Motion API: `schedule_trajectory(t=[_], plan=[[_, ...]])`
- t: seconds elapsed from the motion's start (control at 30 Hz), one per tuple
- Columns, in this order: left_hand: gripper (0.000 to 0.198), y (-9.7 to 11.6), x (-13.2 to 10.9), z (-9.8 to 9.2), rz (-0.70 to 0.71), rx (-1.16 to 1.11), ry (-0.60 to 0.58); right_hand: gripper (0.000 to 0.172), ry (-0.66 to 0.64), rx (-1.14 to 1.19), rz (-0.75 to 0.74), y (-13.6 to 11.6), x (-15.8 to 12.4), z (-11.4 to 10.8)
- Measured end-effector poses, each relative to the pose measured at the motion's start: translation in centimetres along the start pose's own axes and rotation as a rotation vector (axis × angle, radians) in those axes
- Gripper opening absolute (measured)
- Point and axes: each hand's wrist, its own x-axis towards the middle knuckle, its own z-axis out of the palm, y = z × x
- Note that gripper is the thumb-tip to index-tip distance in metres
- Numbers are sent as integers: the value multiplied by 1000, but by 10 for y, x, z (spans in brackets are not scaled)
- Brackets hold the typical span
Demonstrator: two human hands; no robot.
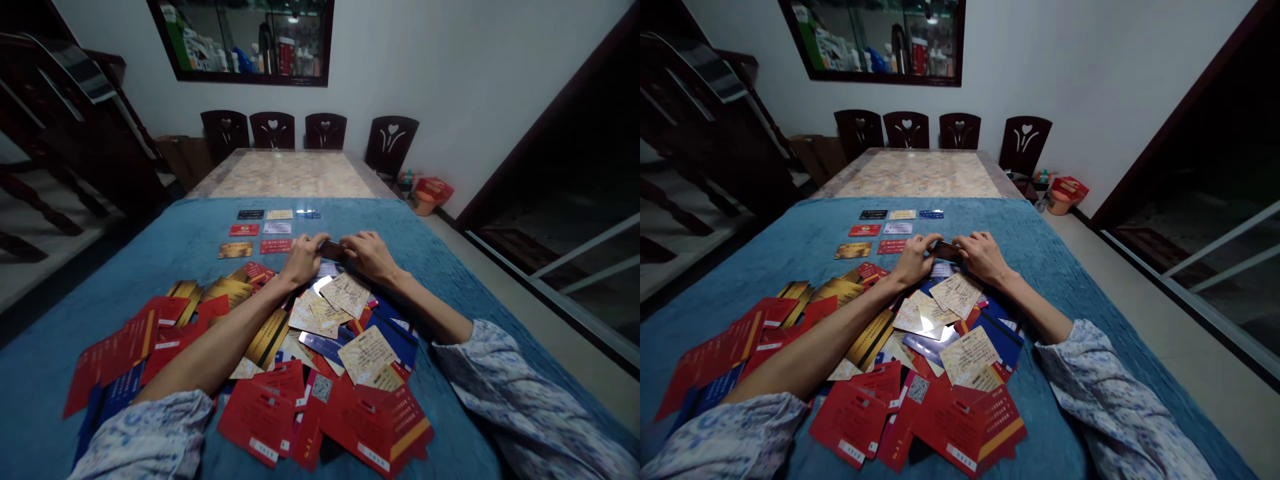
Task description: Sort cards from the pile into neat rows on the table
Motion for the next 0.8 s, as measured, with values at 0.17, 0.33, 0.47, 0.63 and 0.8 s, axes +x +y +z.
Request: schedule_trajectory(t=[0.17,0.33,0.47,0.63,0.8], plan=[[42,-2,-1,-2,-37,86,-42,30,-57,-15,9,-1,-3,4],[40,-4,0,-2,-68,128,-69,35,-90,17,25,-2,-4,7],[43,-6,2,0,-93,126,-81,45,-109,76,47,0,-5,13],[44,-8,2,3,-84,77,-54,54,-105,134,55,1,-5,19],[50,-4,3,0,-98,67,-24,57,-92,123,63,0,-3,16]])
